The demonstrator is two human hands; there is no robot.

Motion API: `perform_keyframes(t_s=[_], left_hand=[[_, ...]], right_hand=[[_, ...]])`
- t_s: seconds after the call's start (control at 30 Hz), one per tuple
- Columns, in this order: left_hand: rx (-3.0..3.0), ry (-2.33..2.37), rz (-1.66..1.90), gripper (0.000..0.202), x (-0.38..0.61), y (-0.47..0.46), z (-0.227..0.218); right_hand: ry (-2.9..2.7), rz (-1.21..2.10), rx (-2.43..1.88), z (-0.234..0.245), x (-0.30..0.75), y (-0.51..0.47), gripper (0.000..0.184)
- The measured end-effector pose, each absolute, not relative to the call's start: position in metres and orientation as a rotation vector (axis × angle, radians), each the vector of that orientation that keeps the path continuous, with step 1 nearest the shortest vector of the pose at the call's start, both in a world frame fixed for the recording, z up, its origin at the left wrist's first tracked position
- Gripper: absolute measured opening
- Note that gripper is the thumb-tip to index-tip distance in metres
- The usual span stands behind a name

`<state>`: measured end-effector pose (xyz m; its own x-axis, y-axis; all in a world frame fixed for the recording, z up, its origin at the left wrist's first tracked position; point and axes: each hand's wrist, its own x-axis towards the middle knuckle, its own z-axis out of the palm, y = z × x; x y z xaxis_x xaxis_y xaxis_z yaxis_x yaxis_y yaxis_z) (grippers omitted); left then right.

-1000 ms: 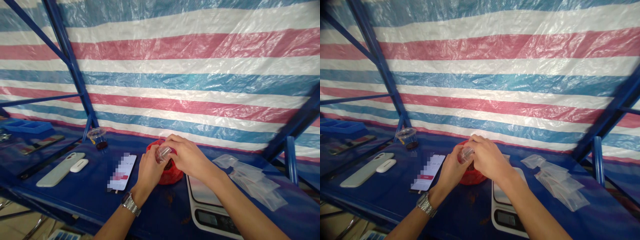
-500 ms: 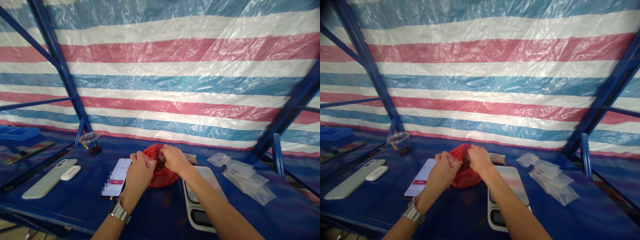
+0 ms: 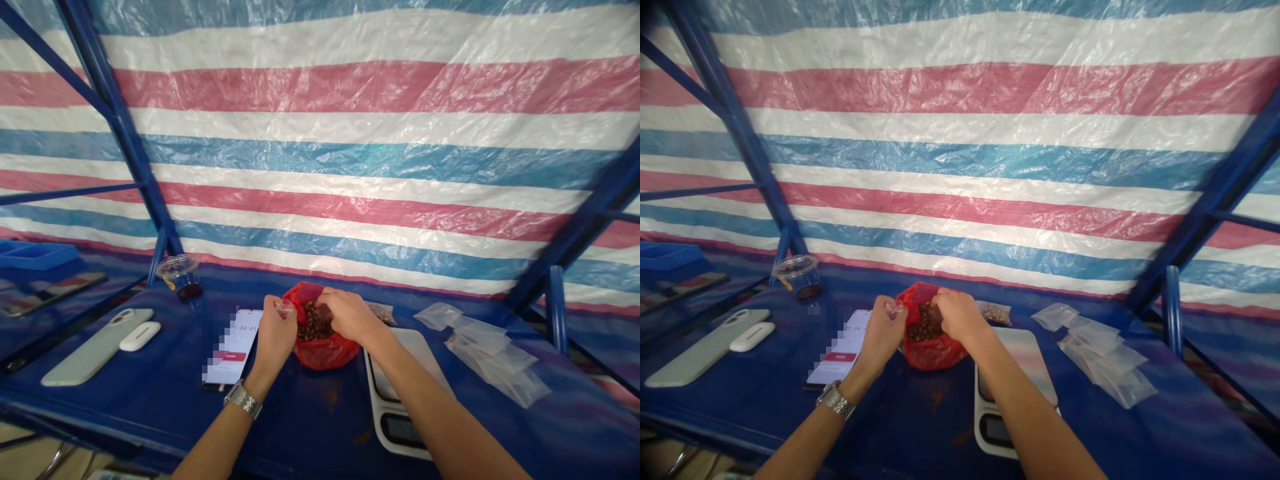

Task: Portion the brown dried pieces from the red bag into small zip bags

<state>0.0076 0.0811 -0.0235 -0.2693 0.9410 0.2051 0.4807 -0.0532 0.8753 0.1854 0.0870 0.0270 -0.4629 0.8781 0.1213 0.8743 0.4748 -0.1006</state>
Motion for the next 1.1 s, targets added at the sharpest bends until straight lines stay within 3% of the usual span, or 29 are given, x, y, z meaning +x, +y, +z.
perform_keyframes(t_s=[0.17, 0.33, 0.47, 0.77, 1.1], left_hand=[[1.446, 1.78, 1.295, 0.014, 0.008, 0.079, -0.021], [1.85, 1.995, 0.838, 0.01, 0.005, 0.056, 0.0], [1.9, 1.947, 0.611, 0.014, 0.004, 0.047, 0.001], [1.417, 1.717, 1.167, 0.019, 0.011, 0.06, -0.007], [1.332, 1.617, 1.228, 0.022, 0.011, 0.062, -0.014]], right_hand=[[-2.654, 0.014, -1.524, 0.036, 0.188, 0.081, 0.034], [-2.649, -0.125, -1.656, 0.045, 0.182, 0.071, 0.035], [-2.637, 0.0, -1.623, 0.044, 0.186, 0.071, 0.037], [-2.533, 0.328, -1.585, 0.038, 0.196, 0.075, 0.041], [-2.39, 0.43, -1.599, 0.021, 0.188, 0.079, 0.034]])
